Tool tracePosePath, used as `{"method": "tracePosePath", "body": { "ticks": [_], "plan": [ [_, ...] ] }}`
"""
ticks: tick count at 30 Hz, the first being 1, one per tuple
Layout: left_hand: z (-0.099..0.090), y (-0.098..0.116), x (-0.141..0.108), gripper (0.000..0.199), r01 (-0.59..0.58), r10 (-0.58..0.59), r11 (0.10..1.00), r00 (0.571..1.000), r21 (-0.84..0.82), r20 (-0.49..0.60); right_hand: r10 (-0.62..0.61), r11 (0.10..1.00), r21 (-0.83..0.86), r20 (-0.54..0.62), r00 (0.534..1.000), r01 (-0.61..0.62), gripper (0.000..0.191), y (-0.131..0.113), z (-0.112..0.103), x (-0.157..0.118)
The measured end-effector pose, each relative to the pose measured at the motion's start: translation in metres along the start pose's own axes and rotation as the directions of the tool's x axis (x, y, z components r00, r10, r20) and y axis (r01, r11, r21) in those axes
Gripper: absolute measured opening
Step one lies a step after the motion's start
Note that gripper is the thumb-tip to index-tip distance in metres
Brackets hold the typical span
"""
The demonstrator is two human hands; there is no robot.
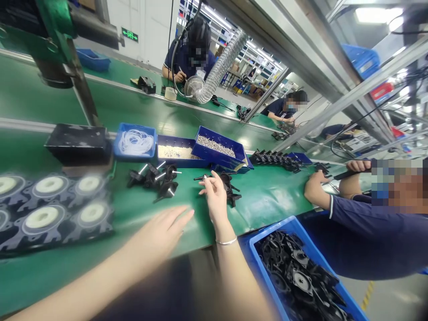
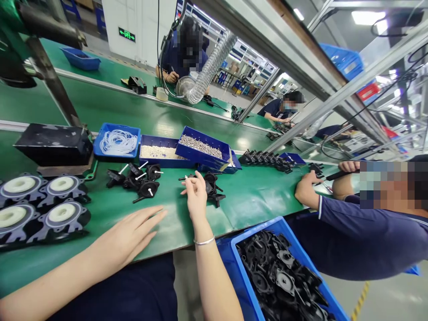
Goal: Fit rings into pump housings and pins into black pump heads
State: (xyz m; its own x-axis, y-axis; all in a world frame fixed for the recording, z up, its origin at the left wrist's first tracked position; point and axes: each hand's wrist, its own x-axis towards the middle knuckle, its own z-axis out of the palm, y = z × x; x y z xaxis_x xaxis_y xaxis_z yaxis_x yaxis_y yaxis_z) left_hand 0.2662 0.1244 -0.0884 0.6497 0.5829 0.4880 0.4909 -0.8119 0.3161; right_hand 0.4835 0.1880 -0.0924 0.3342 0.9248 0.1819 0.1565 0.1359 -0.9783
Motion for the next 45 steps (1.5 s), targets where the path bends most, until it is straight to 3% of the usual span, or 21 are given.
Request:
{"method": "tracePosePath", "body": {
  "ticks": [4,6,8,13,17,20,24,30,34,38,45],
  "plan": [
    [0.01,-0.007,-0.004,0.056,0.073,-0.08,0.995,0.991,-0.064,-0.108,0.047,0.996,0.077,0.027,0.999,-0.049,0.032,0.004,0.0,0.016],
    [0.01,-0.009,-0.005,0.06,0.109,-0.115,0.992,0.988,-0.067,-0.102,0.051,0.992,0.11,0.06,0.997,-0.057,0.03,-0.003,0.001,0.006],
    [0.005,-0.01,-0.002,0.064,0.137,-0.14,0.989,0.988,-0.054,-0.06,0.101,0.976,0.175,0.171,0.98,-0.131,0.025,-0.015,0.002,-0.014],
    [-0.009,-0.008,0.008,0.082,0.156,-0.158,0.981,0.987,-0.117,-0.006,0.205,0.836,0.338,0.538,0.818,-0.432,0.016,-0.044,0.001,-0.064],
    [-0.011,-0.01,0.011,0.087,0.246,-0.217,0.934,0.967,-0.258,0.136,0.144,0.758,0.415,0.646,0.75,-0.504,0.015,-0.049,0.003,-0.078],
    [-0.015,-0.011,0.011,0.083,0.272,-0.233,0.915,0.959,-0.298,0.161,0.115,0.743,0.439,0.66,0.742,-0.505,0.015,-0.049,0.004,-0.08],
    [-0.023,-0.01,0.011,0.08,0.271,-0.219,0.93,0.951,-0.247,0.216,0.091,0.789,0.418,0.645,0.758,-0.45,0.012,-0.048,0.003,-0.081],
    [-0.028,-0.008,0.012,0.082,0.105,-0.103,0.994,0.984,-0.009,0.149,0.126,0.805,0.446,0.518,0.846,-0.393,0.012,-0.041,-0.006,-0.084],
    [-0.025,-0.007,0.01,0.089,0.046,-0.052,0.997,0.994,0.062,0.093,0.119,0.794,0.493,0.449,0.885,-0.357,0.013,-0.041,-0.012,-0.087],
    [-0.02,-0.005,0.008,0.082,0.048,-0.057,0.994,0.994,0.095,0.095,0.122,0.803,0.47,0.471,0.874,-0.365,0.013,-0.045,-0.01,-0.091],
    [-0.018,0.0,0.01,0.059,0.03,-0.045,0.977,0.997,0.213,0.066,0.219,0.843,0.315,0.54,0.813,-0.436,0.009,-0.047,-0.005,-0.093]
  ]
}}
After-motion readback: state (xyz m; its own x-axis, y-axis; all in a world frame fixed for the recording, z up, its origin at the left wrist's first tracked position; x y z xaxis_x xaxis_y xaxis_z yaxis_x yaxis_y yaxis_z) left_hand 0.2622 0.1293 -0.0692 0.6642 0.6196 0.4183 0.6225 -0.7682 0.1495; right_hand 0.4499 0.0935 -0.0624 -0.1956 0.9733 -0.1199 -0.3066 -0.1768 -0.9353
